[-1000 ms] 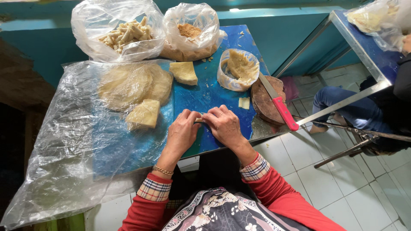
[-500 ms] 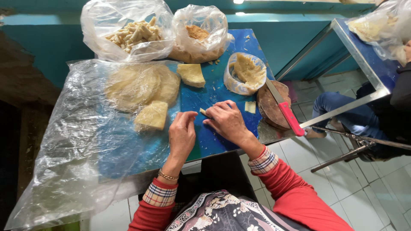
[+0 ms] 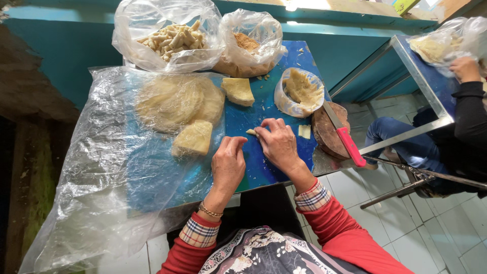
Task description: The person sits at a table and folds small square dough wrappers around a spoonful of filling, pinching the edges closed by hand and setting the finished pastry aside, repeating the process with wrappers and filling from plastic bags on the table.
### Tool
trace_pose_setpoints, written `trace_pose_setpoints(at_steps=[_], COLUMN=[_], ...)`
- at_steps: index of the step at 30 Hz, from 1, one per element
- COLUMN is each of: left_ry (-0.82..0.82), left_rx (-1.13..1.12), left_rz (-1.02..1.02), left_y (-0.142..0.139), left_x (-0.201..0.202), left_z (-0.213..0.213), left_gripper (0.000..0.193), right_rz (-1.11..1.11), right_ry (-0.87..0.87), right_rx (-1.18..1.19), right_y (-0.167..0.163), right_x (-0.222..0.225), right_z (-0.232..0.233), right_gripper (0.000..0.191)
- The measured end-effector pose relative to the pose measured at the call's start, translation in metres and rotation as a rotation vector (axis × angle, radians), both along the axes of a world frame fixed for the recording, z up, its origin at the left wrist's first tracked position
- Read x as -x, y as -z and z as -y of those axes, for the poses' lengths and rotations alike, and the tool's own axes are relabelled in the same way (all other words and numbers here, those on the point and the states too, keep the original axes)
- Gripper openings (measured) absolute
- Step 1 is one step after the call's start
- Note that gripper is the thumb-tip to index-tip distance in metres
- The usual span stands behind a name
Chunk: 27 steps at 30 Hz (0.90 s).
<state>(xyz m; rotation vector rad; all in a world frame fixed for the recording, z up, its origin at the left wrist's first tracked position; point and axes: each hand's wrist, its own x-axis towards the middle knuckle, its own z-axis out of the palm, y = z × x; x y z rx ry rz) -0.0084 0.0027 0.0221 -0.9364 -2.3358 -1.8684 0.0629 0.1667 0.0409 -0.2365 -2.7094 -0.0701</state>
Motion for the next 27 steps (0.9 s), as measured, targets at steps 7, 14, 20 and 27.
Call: trace_pose_setpoints(at_steps=[7, 14, 20, 27], left_ry=[-0.005, -0.004, 0.001, 0.006], left_rx=[-0.019, -0.001, -0.027, -0.016], left_rz=[-0.006, -0.002, -0.004, -0.007], left_y=[0.003, -0.002, 0.001, 0.003], left_x=[0.000, -0.002, -0.003, -0.002], left_z=[-0.001, 0.002, 0.002, -0.001], left_gripper=[0.015, 0.014, 0.015, 0.015], right_rz=[0.017, -0.092, -0.165, 0.108], right_ry=[-0.038, -0.139, -0.196, 0.012], right_rx=[-0.031, 0.190, 0.076, 0.104], right_y=[0.003, -0.057, -0.119, -0.065], right_x=[0.012, 0.071, 0.221, 0.186], right_z=[-0.007, -0.039, -0.038, -0.055], right_gripper=[0.034, 0.027, 0.036, 0.025])
